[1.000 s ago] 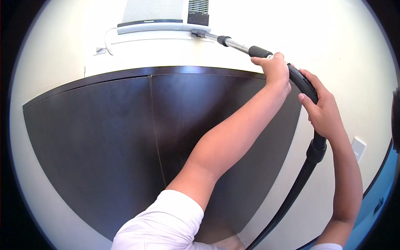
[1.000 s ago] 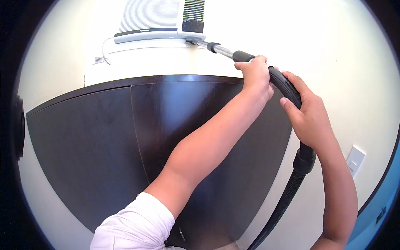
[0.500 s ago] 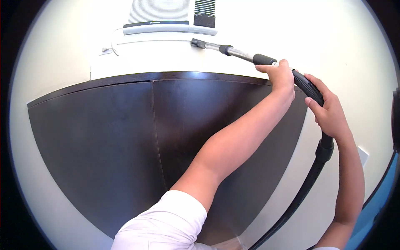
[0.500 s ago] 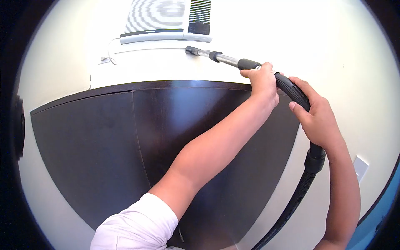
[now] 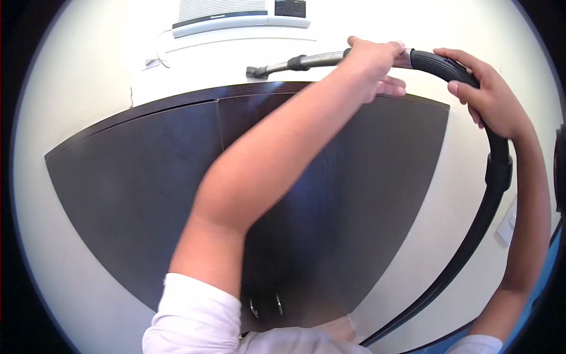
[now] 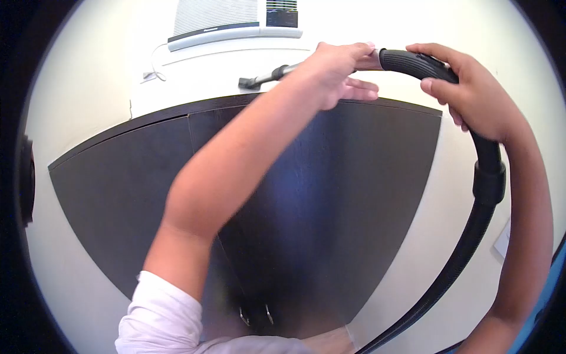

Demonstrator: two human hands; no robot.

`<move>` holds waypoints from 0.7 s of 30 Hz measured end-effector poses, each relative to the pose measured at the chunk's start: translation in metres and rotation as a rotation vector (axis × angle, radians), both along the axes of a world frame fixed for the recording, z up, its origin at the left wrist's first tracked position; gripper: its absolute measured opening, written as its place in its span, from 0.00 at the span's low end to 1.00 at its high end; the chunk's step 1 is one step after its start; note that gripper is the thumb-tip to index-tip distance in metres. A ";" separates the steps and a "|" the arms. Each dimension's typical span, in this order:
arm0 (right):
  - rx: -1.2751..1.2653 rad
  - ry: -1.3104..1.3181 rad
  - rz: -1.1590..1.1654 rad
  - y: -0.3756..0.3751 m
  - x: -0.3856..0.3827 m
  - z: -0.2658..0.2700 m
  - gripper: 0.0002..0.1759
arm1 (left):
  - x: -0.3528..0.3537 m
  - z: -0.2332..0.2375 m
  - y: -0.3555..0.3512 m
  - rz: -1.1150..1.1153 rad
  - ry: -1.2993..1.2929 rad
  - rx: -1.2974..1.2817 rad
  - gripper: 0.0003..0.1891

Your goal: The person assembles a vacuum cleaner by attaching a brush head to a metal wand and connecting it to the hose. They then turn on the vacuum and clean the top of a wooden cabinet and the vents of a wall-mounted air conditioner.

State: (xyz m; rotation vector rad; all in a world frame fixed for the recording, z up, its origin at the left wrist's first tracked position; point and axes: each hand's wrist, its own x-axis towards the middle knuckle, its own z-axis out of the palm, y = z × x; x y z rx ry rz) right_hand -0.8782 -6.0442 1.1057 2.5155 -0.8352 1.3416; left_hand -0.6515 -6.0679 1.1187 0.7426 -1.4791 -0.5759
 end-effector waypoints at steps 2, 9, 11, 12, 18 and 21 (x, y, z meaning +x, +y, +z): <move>0.025 0.009 -0.045 0.008 0.001 0.006 0.29 | 0.009 0.002 0.022 0.092 -0.123 0.106 0.22; 0.033 0.032 -0.085 0.013 0.021 0.011 0.27 | 0.029 0.022 0.003 0.991 -1.183 -0.172 0.32; 0.062 -0.029 -0.032 0.024 0.028 0.013 0.21 | 0.025 0.016 -0.002 1.221 -1.133 -0.426 0.31; 0.268 -0.078 -0.068 0.049 0.035 0.021 0.25 | 0.028 0.028 -0.017 1.197 -1.175 -0.335 0.31; 0.465 -0.250 0.292 0.092 -0.009 0.035 0.28 | -0.009 0.012 0.013 0.874 -0.626 -0.527 0.21; 0.639 -0.367 0.430 0.114 -0.004 0.027 0.26 | -0.021 -0.011 0.054 0.634 -0.494 -0.511 0.19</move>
